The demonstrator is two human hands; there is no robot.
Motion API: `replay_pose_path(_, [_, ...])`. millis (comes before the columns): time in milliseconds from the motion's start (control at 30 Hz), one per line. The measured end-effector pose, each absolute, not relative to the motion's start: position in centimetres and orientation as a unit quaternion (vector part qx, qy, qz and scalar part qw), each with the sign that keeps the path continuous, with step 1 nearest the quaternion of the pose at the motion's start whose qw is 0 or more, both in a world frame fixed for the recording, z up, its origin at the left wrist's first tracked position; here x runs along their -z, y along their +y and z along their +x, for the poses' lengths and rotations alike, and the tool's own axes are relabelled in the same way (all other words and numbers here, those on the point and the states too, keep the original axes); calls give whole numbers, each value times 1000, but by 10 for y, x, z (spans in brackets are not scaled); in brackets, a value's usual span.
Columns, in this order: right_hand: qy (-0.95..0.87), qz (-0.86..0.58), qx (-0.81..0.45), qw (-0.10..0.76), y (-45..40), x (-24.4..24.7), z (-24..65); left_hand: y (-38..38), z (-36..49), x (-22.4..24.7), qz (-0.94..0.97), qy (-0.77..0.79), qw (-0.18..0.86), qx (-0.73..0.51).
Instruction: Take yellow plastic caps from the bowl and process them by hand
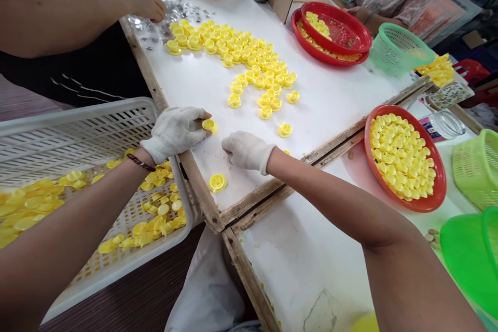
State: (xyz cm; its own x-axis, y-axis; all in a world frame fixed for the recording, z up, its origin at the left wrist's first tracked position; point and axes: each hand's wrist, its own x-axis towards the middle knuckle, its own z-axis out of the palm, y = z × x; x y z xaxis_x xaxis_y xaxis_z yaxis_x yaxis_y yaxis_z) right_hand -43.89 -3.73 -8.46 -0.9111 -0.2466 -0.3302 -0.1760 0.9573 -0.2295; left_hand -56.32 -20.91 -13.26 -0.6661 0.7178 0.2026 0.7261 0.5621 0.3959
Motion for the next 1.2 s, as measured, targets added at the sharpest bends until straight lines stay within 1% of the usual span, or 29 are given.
replay_pose_path(67, [967, -89, 162, 176, -36, 84, -446, -209, -564, 134, -406, -883, 13, 235])
replay_pose_path(100, [964, -76, 201, 159, -35, 83, -451, -209, -564, 135, -405, -883, 19, 236])
replay_pose_path(233, [944, -40, 327, 32, -40, 83, -479, -210, -564, 136, -413, -885, 41, 212])
replay_pose_path(300, [935, -28, 353, 1, -44, 84, -493, -210, -564, 135, -424, -882, 41, 204])
replay_pose_path(400, [930, -7, 368, -4, -46, 85, -501, -210, -564, 135, -433, -876, 44, 207])
replay_pose_path(500, [929, 11, 371, 2, -37, 82, -488, -210, -565, 136, -432, -875, 44, 214])
replay_pose_path(567, [938, 3, 346, 35, -30, 80, -470, -210, -565, 137, -430, -875, 46, 218])
replay_pose_path(700, [956, -94, 252, 118, -28, 84, -430, -209, -565, 138, -426, -877, 44, 217])
replay_pose_path(833, [959, -161, 185, 140, -37, 96, -411, -209, -565, 137, -426, -879, 38, 212])
replay_pose_path(933, [965, -164, 176, 107, -39, 98, -420, -209, -565, 136, -425, -879, 39, 213])
replay_pose_path(1067, [965, -128, 227, -24, -41, 91, -460, -210, -566, 135, -436, -874, 37, 212])
replay_pose_path(1100, [964, -116, 233, -44, -43, 89, -472, -210, -566, 134, -437, -873, 38, 211])
replay_pose_path(1200, [973, -80, 215, -34, -45, 84, -494, -211, -566, 134, -434, -875, 36, 210])
